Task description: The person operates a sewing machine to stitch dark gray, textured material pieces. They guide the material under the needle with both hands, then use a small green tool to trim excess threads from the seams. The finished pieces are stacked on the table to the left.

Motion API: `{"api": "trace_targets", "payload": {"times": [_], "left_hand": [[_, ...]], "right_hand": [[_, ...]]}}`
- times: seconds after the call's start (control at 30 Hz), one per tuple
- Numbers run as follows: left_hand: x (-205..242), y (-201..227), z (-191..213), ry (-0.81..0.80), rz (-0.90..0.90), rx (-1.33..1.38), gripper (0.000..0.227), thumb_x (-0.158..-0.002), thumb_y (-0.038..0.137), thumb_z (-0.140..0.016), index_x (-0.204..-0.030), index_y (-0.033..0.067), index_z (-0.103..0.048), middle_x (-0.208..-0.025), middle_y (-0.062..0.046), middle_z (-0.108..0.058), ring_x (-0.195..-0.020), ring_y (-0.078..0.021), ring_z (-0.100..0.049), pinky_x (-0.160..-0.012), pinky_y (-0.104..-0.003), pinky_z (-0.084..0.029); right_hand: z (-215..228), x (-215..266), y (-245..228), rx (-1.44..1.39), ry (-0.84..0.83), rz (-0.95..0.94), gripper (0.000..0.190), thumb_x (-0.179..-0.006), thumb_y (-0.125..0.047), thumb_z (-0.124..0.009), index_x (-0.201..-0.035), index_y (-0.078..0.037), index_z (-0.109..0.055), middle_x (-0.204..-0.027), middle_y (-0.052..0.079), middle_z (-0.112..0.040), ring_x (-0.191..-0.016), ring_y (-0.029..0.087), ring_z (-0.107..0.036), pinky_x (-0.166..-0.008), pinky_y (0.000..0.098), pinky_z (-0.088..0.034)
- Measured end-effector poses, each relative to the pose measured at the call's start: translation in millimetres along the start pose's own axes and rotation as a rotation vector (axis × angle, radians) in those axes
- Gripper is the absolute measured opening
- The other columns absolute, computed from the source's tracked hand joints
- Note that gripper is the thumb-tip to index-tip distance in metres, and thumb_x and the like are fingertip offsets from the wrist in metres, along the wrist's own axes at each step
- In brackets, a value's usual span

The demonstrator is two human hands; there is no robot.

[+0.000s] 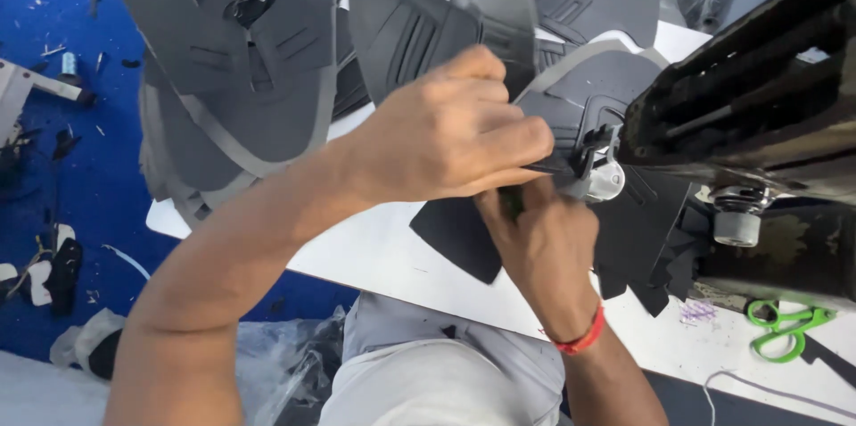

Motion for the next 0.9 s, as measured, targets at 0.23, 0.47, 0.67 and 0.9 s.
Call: {"api": "trace_targets", "payload": {"times": [0.23, 0.47, 0.67, 0.9], "left_hand": [[4, -39, -20, 0.158, 0.107, -0.708, 0.074, -0.097, 0.047, -0.079, -0.148, 0.013, -0.039, -0.134, -0.016, -0.049, -0.124, -0.0328, -0.052, -0.106, -0.045, -0.05], [78, -85, -141, -0.294, 1.15, 0.727, 0.083, -0.083, 0.047, -0.083, -0.138, -0.0052, -0.05, -0.125, -0.022, -0.065, -0.116, -0.0304, -0.065, -0.095, -0.039, -0.053], [64, -72, -159, -0.216, 1.11, 1.419, 0.058, -0.08, 0.023, -0.085, -0.127, -0.0042, -0.065, -0.116, -0.011, -0.076, -0.105, -0.0154, -0.072, -0.094, -0.032, -0.059], [64, -81, -162, -0.24, 1.193, 1.346, 0.054, -0.078, 0.018, -0.084, -0.124, -0.003, -0.066, -0.112, -0.01, -0.077, -0.1, -0.0148, -0.074, -0.091, -0.031, -0.062]], "right_hand": [[6, 45, 25, -0.27, -0.072, -0.151, 0.036, -0.089, -0.034, -0.082, -0.094, -0.002, -0.067, -0.066, 0.009, -0.067, -0.054, 0.021, -0.064, -0.05, 0.0347, -0.049], [-16, 76, 109, -0.958, 0.115, -0.67, 0.022, -0.102, -0.022, -0.069, -0.1, -0.001, -0.076, -0.069, -0.002, -0.058, -0.058, 0.003, -0.046, -0.051, 0.0199, -0.032], [-38, 67, 112, -1.185, 0.185, -0.794, 0.019, -0.1, -0.017, -0.072, -0.087, -0.003, -0.067, -0.064, -0.001, -0.056, -0.05, 0.004, -0.044, -0.043, 0.0219, -0.029], [-34, 57, 108, -1.167, 0.318, -0.815, 0.017, -0.097, -0.014, -0.074, -0.085, -0.002, -0.073, -0.062, -0.001, -0.056, -0.05, 0.004, -0.046, -0.044, 0.0213, -0.029]]}}
Point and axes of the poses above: each hand's wrist, its own x-axis away from the middle knuckle, its own z-axis out of the back of the hand, y = z × x, the point moved 8 cm from there along -x, towards the middle knuckle
